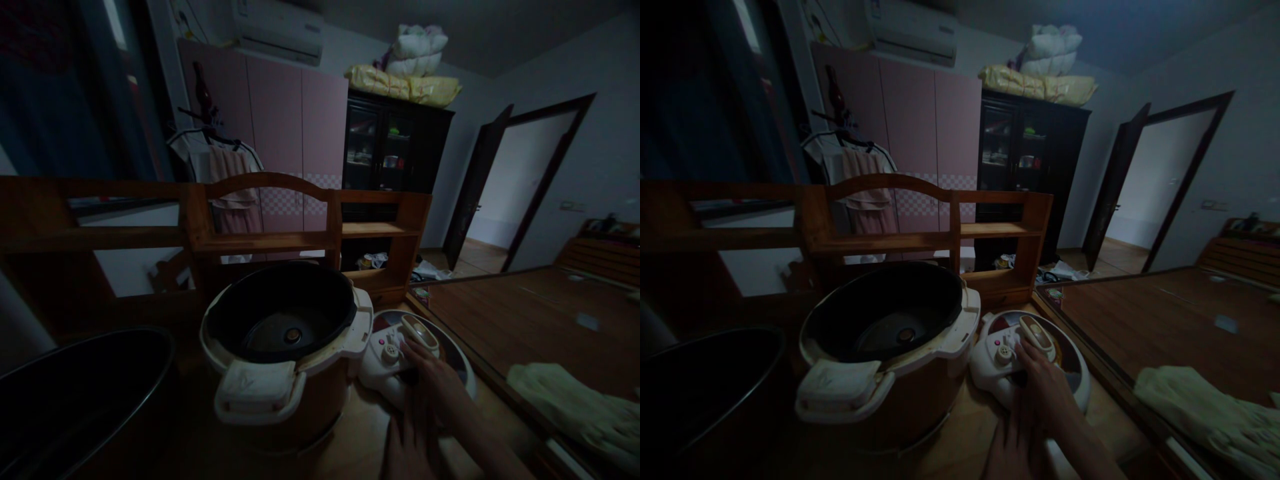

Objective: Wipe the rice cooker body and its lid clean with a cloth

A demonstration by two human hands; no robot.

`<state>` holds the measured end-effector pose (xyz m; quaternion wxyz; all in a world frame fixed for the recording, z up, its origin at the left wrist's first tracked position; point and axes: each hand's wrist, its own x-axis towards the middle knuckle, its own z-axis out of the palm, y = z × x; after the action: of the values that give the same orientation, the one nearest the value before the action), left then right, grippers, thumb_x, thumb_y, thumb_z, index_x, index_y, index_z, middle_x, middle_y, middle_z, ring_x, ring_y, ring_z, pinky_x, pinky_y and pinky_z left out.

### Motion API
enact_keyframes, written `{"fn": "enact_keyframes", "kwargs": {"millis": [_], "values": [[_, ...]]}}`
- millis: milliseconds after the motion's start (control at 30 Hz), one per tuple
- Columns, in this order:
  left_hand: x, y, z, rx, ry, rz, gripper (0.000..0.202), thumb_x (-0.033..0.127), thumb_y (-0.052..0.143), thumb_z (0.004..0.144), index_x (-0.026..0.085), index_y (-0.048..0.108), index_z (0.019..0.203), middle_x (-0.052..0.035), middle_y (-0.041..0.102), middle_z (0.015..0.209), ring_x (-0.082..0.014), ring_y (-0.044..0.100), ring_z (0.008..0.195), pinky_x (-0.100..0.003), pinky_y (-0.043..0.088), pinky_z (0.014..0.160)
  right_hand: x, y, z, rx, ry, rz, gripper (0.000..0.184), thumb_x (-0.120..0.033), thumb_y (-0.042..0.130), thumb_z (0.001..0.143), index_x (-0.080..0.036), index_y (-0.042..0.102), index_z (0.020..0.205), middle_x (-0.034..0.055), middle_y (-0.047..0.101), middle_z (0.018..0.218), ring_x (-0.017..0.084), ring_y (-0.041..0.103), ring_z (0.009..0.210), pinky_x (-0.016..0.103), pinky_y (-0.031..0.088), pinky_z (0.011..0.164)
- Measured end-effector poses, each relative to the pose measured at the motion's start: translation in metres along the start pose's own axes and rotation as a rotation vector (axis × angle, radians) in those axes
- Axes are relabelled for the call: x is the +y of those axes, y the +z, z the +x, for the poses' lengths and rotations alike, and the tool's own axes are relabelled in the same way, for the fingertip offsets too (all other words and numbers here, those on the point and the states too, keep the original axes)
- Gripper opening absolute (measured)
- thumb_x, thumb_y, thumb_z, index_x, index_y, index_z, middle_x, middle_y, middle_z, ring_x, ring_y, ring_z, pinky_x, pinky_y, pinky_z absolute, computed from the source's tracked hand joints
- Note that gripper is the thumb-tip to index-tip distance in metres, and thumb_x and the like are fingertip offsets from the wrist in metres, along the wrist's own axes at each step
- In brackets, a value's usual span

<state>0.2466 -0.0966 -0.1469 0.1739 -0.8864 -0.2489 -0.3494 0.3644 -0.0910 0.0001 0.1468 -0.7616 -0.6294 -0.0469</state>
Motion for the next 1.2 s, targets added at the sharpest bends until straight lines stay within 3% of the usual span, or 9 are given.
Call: {"fn": "enact_keyframes", "kwargs": {"millis": [200,433,567,733,833,1000,1200], "values": [[0.018,0.014,-0.005,-0.066,-0.136,-0.033,0.057,0.041,0.048,0.086,0.024,0.046,0.141,-0.0001,0.044,0.152,-0.0274,0.022,0.146,-0.043,0.039,0.106,0.003,0.003,-0.001,0.017,-0.009,0.003,0.074,0.0,0.042,0.069,-0.017,0.051,0.141,0.0132,0.044,0.15,0.026,0.052,0.129,0.041,0.048,0.102],[0.011,0.009,-0.004,-0.049,-0.094,-0.041,0.054,0.041,0.042,0.09,0.021,0.047,0.14,-0.0017,0.05,0.147,-0.0265,0.03,0.142,-0.042,0.041,0.103,0.002,0.002,-0.001,0.017,-0.014,0.01,0.07,-0.005,0.046,0.072,-0.015,0.051,0.141,0.015,0.044,0.149,0.027,0.051,0.13,0.041,0.046,0.104],[0.007,0.004,-0.001,-0.051,-0.059,-0.023,0.056,0.039,0.042,0.09,0.019,0.043,0.142,-0.0033,0.046,0.151,-0.0263,0.028,0.143,-0.04,0.043,0.101,0.004,0.005,-0.001,0.023,-0.021,0.007,0.069,-0.003,0.042,0.074,-0.015,0.05,0.141,0.0146,0.044,0.15,0.027,0.053,0.128,0.042,0.047,0.103],[0.011,0.009,-0.002,-0.035,-0.126,-0.048,0.054,0.04,0.044,0.089,0.023,0.046,0.14,-0.0011,0.046,0.151,-0.0267,0.023,0.145,-0.042,0.041,0.103,0.009,0.01,0.0,0.01,-0.019,-0.028,0.073,-0.001,0.042,0.071,-0.017,0.049,0.142,0.0127,0.044,0.15,0.026,0.052,0.13,0.04,0.05,0.1],[0.01,0.011,-0.004,-0.005,-0.068,-0.023,0.057,0.042,0.042,0.09,0.021,0.043,0.143,-0.0028,0.042,0.153,-0.0272,0.022,0.146,-0.04,0.044,0.099,0.01,0.011,0.0,0.029,-0.03,-0.028,0.073,-0.002,0.044,0.071,-0.017,0.049,0.143,0.0124,0.043,0.15,0.026,0.052,0.129,0.04,0.05,0.1],[0.014,0.013,-0.005,-0.067,-0.114,-0.009,0.057,0.042,0.044,0.089,0.022,0.043,0.142,-0.0026,0.039,0.155,-0.0291,0.02,0.146,-0.043,0.042,0.102,0.007,0.008,0.0,0.033,-0.024,-0.011,0.074,0.0,0.043,0.07,-0.017,0.049,0.142,0.0131,0.043,0.151,0.027,0.052,0.129,0.041,0.05,0.099],[0.008,0.004,-0.002,-0.089,-0.057,-0.017,0.056,0.044,0.043,0.089,0.022,0.044,0.141,-0.0024,0.047,0.15,-0.0274,0.026,0.143,-0.04,0.042,0.101,0.001,0.002,0.0,-0.001,0.013,0.013,0.075,-0.003,0.047,0.069,-0.018,0.05,0.142,0.0139,0.043,0.15,0.027,0.051,0.13,0.04,0.049,0.101]]}}
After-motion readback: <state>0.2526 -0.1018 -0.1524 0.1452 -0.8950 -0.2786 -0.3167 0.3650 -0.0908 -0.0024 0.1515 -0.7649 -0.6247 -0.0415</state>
